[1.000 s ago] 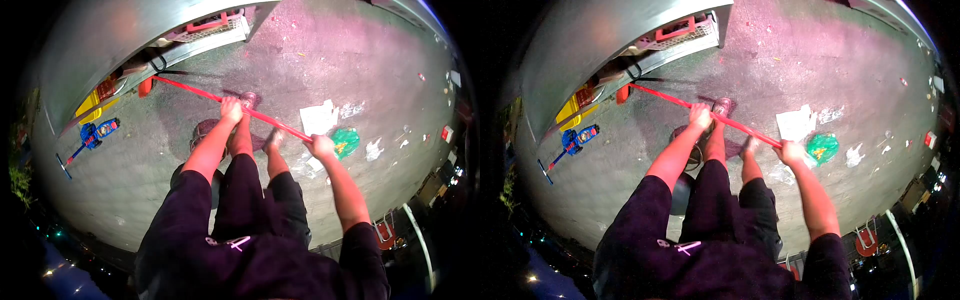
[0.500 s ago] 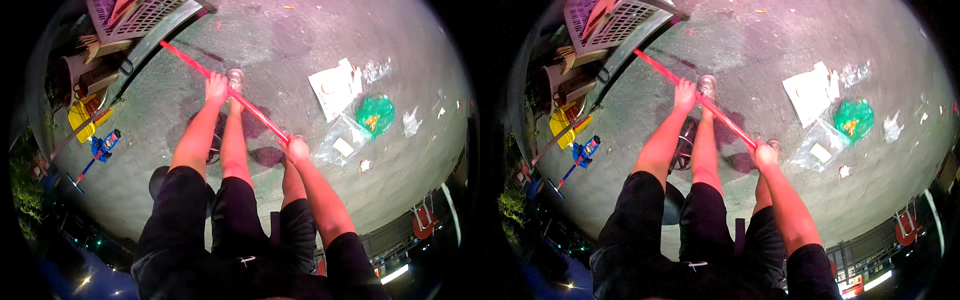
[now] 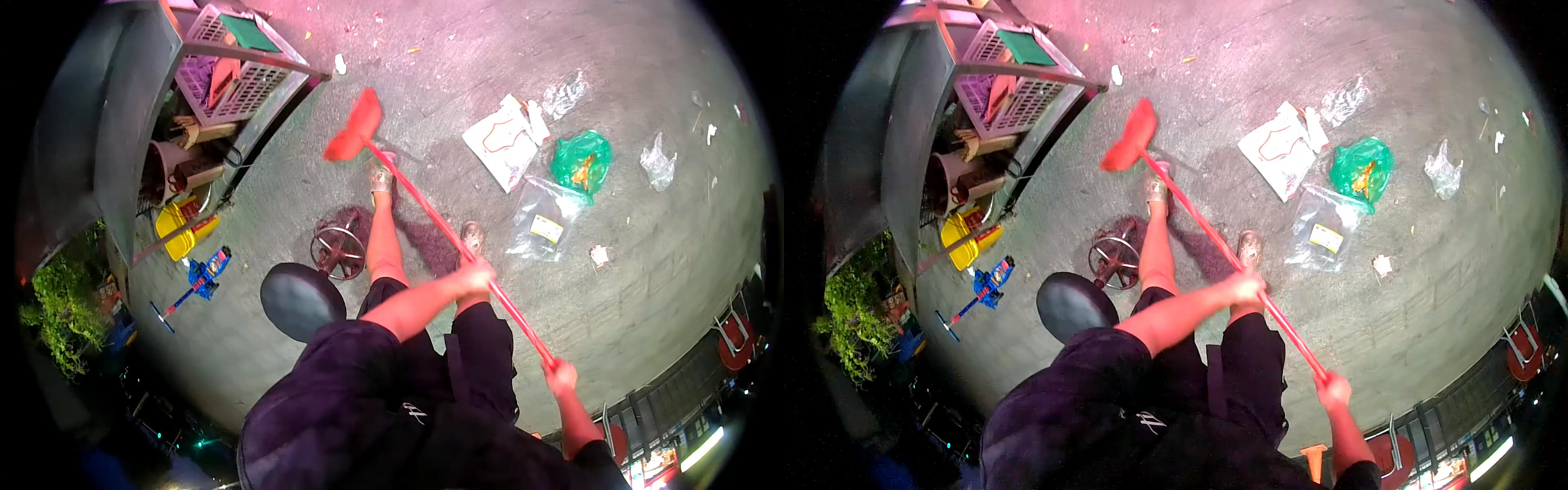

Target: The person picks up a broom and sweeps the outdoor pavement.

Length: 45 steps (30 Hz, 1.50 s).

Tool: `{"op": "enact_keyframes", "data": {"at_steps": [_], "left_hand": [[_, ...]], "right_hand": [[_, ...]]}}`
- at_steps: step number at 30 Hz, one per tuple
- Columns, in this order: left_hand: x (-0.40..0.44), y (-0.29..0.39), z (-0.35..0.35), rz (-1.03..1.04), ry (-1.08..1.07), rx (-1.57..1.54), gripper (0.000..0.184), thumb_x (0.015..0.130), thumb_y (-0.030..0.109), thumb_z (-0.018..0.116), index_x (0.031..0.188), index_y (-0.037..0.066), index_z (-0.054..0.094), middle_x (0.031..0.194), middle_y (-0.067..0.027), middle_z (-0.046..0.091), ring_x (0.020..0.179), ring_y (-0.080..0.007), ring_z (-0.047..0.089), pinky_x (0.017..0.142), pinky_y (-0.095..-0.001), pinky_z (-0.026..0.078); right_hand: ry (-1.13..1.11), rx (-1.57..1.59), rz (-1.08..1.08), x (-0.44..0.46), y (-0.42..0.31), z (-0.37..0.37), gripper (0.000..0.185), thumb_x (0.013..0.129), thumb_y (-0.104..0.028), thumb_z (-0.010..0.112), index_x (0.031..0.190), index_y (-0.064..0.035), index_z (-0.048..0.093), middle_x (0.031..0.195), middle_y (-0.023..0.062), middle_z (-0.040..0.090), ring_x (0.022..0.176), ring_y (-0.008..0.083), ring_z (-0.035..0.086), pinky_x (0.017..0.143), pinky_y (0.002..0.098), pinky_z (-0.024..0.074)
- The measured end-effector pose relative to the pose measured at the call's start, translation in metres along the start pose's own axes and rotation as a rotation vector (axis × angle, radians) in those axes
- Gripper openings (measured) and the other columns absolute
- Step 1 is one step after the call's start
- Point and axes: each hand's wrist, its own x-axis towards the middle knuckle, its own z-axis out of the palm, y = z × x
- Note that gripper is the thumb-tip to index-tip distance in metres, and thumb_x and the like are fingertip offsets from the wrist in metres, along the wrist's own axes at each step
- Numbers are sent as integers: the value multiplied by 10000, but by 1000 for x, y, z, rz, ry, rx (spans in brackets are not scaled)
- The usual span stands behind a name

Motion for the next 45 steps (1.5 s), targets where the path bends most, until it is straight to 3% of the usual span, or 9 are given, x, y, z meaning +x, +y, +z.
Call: {"op": "enact_keyframes", "data": {"at_steps": [8, 14, 17, 25, 28, 33, 39, 43, 45], "left_hand": [[7, 77, -188, 16, 178, -28, 116, 763, 127, 669, 844, 61, 716, 907, -128, 700, 960, -364, 684, 754, -479, 589], [0, -94, -424, -126, 586, 370, 154, 827, 182, 665, 883, 58, 737, 966, -145, 675, 943, -338, 680, 765, -447, 593], [-44, -174, -549, -284, 458, 566, 200, 820, 244, 692, 926, 80, 739, 1068, -104, 674, 1120, -294, 619, 830, -447, 590], [-117, -366, -640, -723, 786, 444, 332, 969, 224, 548, 1273, 121, 633, 1464, -111, 519, 1422, -325, 419, 1098, -553, 403], [-115, -356, -639, -608, 625, 550, 312, 957, 212, 552, 1237, 113, 648, 1454, -128, 517, 1367, -322, 463, 1066, -533, 430], [-86, -231, -623, -128, 415, 548, 212, 733, 333, 744, 842, 152, 756, 895, -84, 722, 1035, -266, 666, 1050, -523, 423], [-101, -150, -625, 127, 728, 301, 357, 747, 448, 796, 697, 114, 684, 766, -73, 682, 893, -291, 651, 923, -453, 476], [-119, -198, -673, -254, 562, 356, 273, 787, 385, 758, 774, 114, 728, 876, -117, 708, 1028, -336, 652, 925, -485, 504], [-114, -243, -661, -358, 666, 303, 383, 749, 422, 804, 723, 66, 665, 862, -169, 674, 955, -389, 643, 837, -497, 512]], "right_hand": [[314, 80, 61, -53, -24, -83, 425, 840, -493, 759, 753, -87, 669, 729, 215, 670, 754, 438, 673, 680, 529, 521], [313, 288, -164, 25, -289, -218, 434, 907, -499, 693, 936, -66, 705, 823, 237, 696, 828, 454, 681, 717, 545, 523], [313, 313, -291, 56, -433, -277, 432, 934, -487, 657, 1052, -75, 704, 914, 250, 711, 904, 457, 685, 778, 550, 532], [216, 195, -476, 120, -715, -329, 444, 1003, -416, 539, 1097, 7, 635, 949, 289, 702, 962, 461, 683, 851, 553, 524], [259, 158, -502, 91, -692, -340, 393, 992, -384, 562, 1056, -3, 630, 910, 281, 702, 892, 456, 690, 808, 556, 531], [349, 79, -353, -7, -570, -385, 282, 956, -334, 641, 1014, -58, 633, 773, 230, 695, 774, 453, 688, 693, 562, 527], [325, 167, -396, -67, -490, -407, 292, 941, -262, 673, 1135, -46, 646, 852, 243, 709, 765, 462, 685, 707, 543, 540], [485, 595, -907, -22, -546, -430, 468, 930, -166, 643, 1385, -72, 583, 1078, 227, 721, 946, 401, 715, 824, 457, 559], [195, 653, -781, 1, -578, -446, 471, 918, -133, 634, 1386, -89, 601, 1105, 225, 722, 1024, 370, 711, 881, 439, 554]]}}
